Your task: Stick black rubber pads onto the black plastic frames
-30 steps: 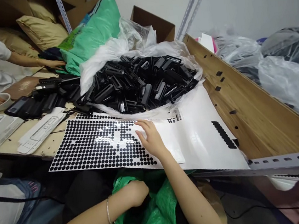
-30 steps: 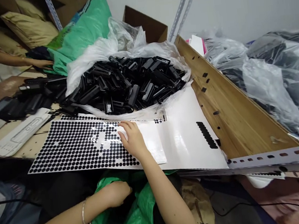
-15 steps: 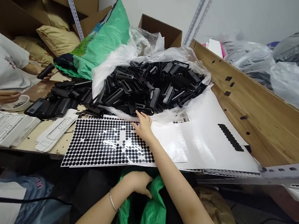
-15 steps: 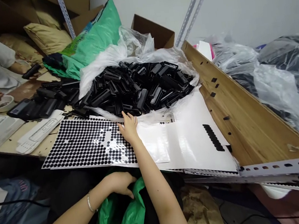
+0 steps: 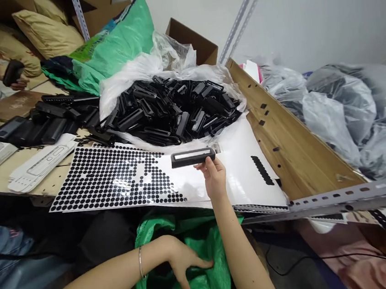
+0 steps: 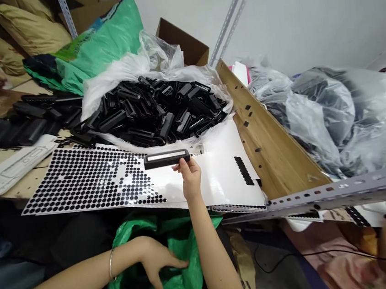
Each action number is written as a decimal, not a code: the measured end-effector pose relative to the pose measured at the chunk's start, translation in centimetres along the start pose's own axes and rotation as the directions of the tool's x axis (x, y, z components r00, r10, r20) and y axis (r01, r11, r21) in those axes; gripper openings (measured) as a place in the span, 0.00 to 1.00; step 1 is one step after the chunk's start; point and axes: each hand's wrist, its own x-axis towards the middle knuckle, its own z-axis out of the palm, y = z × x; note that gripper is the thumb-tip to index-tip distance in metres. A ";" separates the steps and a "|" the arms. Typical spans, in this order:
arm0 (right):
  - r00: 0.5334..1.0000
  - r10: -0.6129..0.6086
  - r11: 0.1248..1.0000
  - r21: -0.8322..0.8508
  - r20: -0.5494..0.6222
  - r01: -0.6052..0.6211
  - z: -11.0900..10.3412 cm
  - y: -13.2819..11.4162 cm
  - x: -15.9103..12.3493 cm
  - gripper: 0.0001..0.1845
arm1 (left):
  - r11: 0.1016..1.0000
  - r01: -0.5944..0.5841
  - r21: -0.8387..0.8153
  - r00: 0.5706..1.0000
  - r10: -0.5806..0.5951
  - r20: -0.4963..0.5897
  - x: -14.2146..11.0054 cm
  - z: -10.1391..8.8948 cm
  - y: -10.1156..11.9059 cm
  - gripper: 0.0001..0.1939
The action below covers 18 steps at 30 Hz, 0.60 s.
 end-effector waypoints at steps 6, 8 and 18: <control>1.000 0.006 1.000 -0.003 0.027 -0.006 -3.6 0.0 -2.8 0.18 | 0.988 -0.120 -0.097 0.754 0.028 -0.656 -4.4 -4.5 0.9 0.11; 0.993 -0.008 0.997 0.072 -0.114 0.016 -4.5 0.1 -3.4 0.20 | 0.964 -0.149 -0.221 0.568 -0.100 -0.817 -5.7 -5.7 0.5 0.12; 0.949 0.069 0.984 -0.177 0.308 -0.014 -4.3 2.6 -5.5 0.29 | 0.666 -0.614 -0.423 0.236 -0.356 -0.904 -2.9 -5.4 0.1 0.19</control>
